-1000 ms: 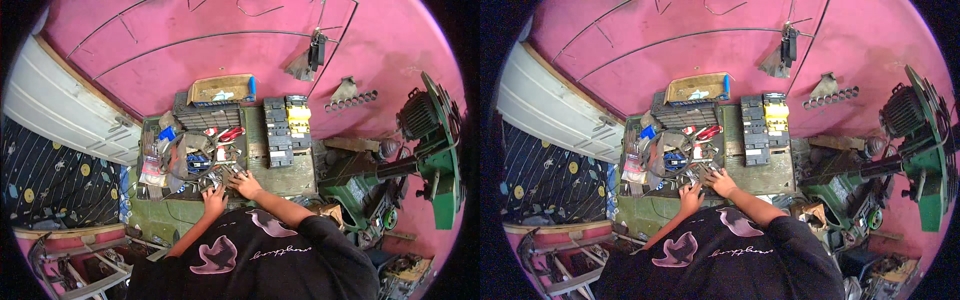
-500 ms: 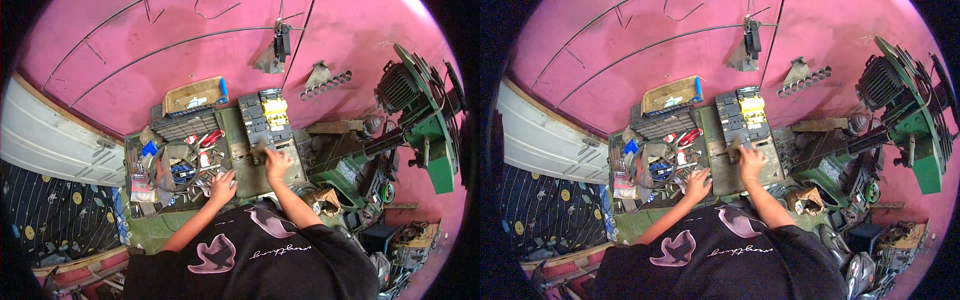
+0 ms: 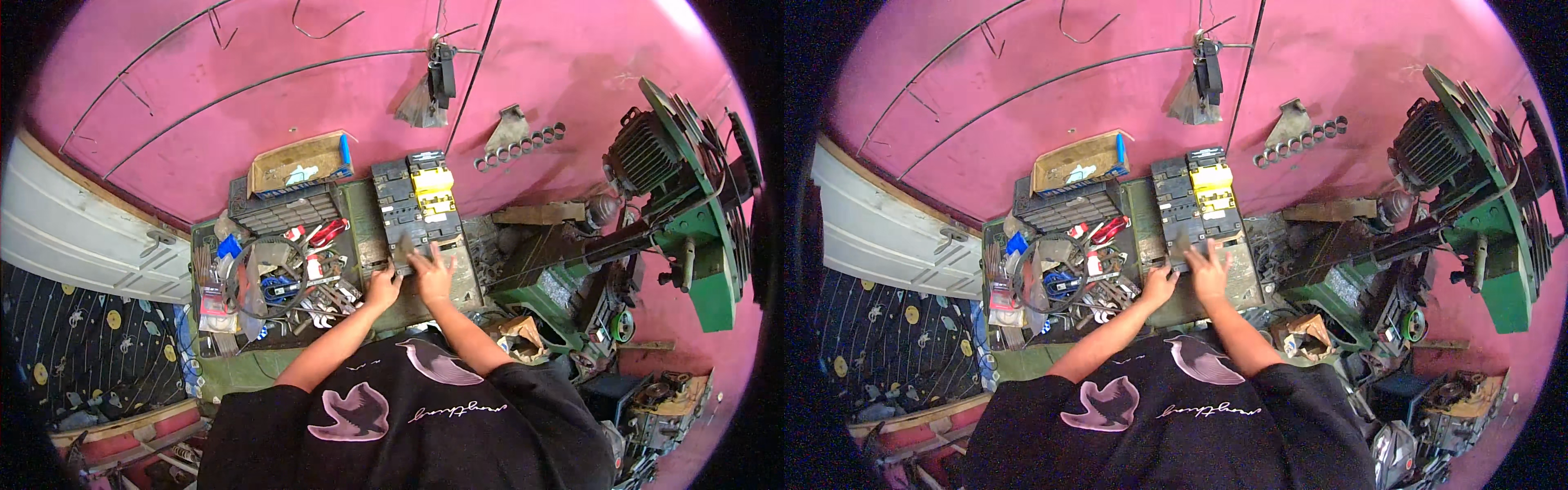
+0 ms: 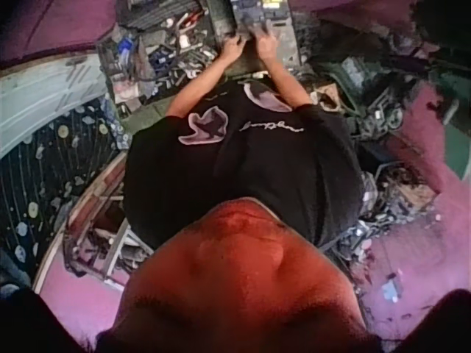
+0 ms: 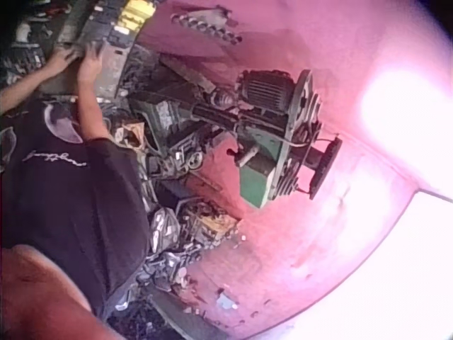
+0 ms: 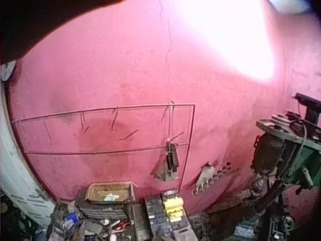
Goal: The person cleans several small metal blocks and yellow boxes in a workshop. They pick up each item from a shelf, wipe it with a cloth, and place it on a workbench. The person handles the items one at a time, repeating the wiping process for each object.
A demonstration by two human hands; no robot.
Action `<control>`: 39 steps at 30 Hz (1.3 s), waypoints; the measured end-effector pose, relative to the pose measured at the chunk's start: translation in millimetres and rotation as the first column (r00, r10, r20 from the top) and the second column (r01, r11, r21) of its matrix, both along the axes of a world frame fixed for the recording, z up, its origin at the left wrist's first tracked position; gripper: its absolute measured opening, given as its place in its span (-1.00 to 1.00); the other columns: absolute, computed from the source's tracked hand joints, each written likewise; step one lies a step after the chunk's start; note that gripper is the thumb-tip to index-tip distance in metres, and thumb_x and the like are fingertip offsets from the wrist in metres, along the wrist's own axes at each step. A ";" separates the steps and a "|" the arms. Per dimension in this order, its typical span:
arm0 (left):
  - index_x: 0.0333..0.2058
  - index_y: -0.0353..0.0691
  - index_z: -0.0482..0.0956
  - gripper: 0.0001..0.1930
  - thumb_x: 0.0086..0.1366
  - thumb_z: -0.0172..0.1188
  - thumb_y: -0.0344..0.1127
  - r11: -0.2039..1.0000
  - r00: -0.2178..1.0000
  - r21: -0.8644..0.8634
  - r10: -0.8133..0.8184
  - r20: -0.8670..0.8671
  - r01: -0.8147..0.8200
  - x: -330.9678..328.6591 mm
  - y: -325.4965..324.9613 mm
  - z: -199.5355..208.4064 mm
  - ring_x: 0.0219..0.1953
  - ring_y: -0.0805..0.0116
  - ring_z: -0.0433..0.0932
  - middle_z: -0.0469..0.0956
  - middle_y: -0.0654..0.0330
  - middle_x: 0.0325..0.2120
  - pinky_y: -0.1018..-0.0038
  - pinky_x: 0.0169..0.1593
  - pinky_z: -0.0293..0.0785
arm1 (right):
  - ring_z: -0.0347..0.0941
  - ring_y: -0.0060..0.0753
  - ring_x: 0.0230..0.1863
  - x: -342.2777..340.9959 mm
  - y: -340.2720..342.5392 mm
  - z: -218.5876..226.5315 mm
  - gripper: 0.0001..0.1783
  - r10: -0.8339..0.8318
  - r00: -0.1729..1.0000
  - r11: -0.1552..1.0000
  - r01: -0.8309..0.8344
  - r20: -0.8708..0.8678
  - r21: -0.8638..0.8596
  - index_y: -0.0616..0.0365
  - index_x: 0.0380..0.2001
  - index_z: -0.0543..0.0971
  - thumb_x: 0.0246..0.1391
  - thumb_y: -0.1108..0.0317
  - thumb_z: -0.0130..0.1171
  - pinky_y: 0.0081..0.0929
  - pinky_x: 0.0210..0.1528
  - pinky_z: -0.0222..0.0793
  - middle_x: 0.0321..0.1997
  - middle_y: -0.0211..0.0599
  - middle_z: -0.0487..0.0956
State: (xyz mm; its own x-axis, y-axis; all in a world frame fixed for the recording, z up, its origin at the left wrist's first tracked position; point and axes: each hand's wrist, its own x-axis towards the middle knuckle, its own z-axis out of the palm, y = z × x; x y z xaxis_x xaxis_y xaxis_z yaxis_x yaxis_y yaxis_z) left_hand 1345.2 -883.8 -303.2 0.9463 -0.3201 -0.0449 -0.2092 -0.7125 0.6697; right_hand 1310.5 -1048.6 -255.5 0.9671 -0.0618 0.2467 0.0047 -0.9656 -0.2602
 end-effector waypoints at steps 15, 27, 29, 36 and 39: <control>0.40 -0.19 0.24 -0.27 0.26 0.14 -0.19 0.967 0.964 0.195 0.197 -0.179 -0.161 16.6 -24.2 50.1 0.16 -0.21 0.48 0.49 -0.05 0.19 -0.17 0.16 0.40 | 0.30 -0.12 0.46 62.3 -28.1 15.9 -0.66 -0.268 0.947 0.963 0.259 0.179 0.072 -0.31 -0.03 0.70 0.15 0.35 0.23 0.47 0.39 -0.14 0.08 -0.60 0.70; 0.48 -0.11 0.11 -0.11 0.17 0.25 -0.23 0.955 0.986 0.290 -0.023 -0.162 0.070 31.2 -15.5 73.9 0.41 -0.05 0.17 0.01 0.12 0.53 -0.20 0.25 0.17 | 0.19 -0.26 0.53 85.0 -28.7 9.3 -0.62 -0.174 0.985 0.983 0.173 0.001 0.065 -0.40 0.06 0.68 0.21 0.29 0.16 0.51 0.47 -0.46 0.19 -0.72 0.65; 0.48 -0.09 0.13 -0.10 0.17 0.29 -0.20 0.935 0.982 0.341 -0.033 -0.187 0.097 35.5 -20.0 77.1 0.43 -0.05 0.14 -0.09 0.12 0.56 -0.21 0.25 0.16 | 0.23 -0.24 0.51 91.2 -25.0 -8.0 -0.62 -0.204 0.978 0.979 0.204 0.029 0.029 -0.39 0.02 0.70 0.19 0.32 0.18 0.51 0.47 -0.44 0.18 -0.67 0.66; 0.44 -0.11 0.22 -0.12 0.13 0.33 -0.15 0.882 0.983 0.445 -0.097 -0.155 0.157 41.0 -18.7 88.0 0.44 -0.21 0.06 -0.24 0.09 0.57 -0.24 0.24 0.15 | 0.34 -0.16 0.45 101.9 -2.7 9.8 -0.67 0.119 0.993 0.992 -0.120 0.026 0.044 -0.32 -0.06 0.73 0.14 0.34 0.22 0.61 0.40 -0.25 0.10 -0.54 0.69; 0.44 -0.11 0.23 -0.11 0.12 0.34 -0.13 0.884 0.984 0.438 -0.106 -0.145 0.160 41.8 -17.5 80.6 0.45 -0.22 0.06 -0.25 0.08 0.57 -0.26 0.22 0.15 | 0.37 -0.07 0.40 129.1 -16.5 22.0 -0.68 -0.193 0.962 0.981 0.190 0.194 0.034 -0.29 -0.04 0.72 0.16 0.32 0.23 0.58 0.41 -0.23 0.07 -0.52 0.70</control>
